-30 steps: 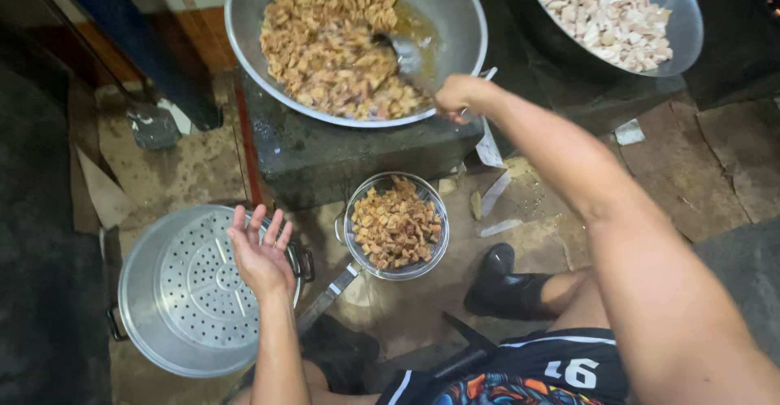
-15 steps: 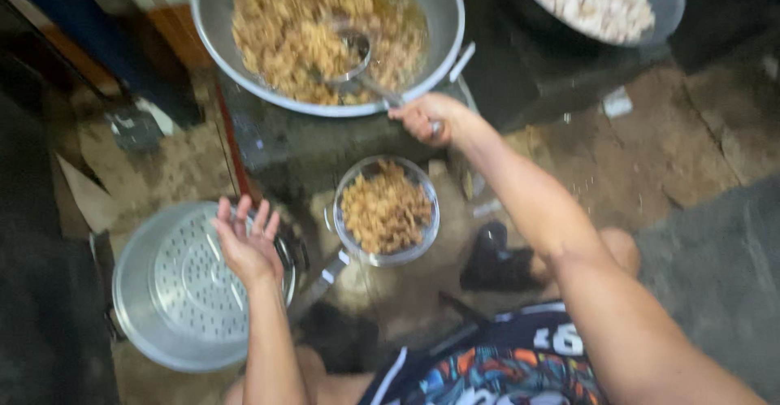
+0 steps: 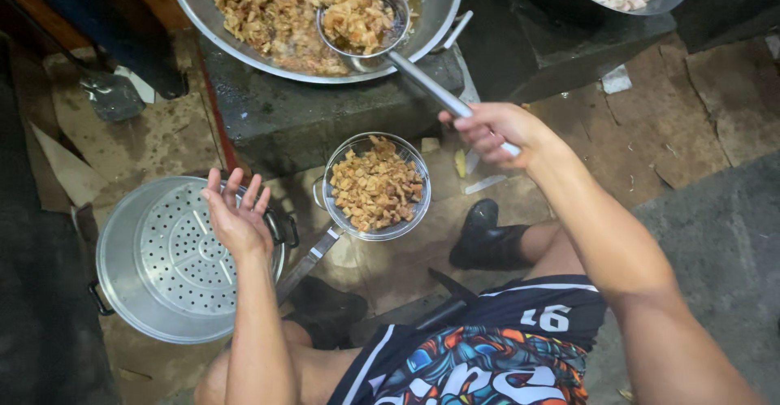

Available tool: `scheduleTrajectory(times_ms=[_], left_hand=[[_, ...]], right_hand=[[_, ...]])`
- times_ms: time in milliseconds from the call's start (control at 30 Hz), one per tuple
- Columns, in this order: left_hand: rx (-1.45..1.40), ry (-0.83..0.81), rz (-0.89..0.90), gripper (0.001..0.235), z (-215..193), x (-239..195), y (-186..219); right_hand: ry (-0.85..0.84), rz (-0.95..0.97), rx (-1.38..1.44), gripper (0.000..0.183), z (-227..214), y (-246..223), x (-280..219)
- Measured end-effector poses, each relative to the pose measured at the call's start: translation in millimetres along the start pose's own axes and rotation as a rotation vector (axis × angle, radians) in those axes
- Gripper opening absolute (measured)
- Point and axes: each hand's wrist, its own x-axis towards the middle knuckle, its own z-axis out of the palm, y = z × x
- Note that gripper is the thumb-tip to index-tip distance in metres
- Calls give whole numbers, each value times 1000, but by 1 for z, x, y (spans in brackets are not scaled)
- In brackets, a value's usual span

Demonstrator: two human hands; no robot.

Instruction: The person scoops fried food pieces from a large pan of hot oil using a handled strainer and transfers them into a smaller strainer held over a pot.

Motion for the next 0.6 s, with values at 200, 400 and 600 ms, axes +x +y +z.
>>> scheduleTrajectory(times_ms=[200,400,600], left_hand=[[49,-20,-11,75,2,4,-5],[75,-47,-7,74,4,3,-16],[154,-25,-6,71,-9,-7,-15]], right_hand=[[-14,-10,59,36,10,22,-89],[5,7,135,40,-11,80,-135],[93,134,148,40,-48,165,-125]])
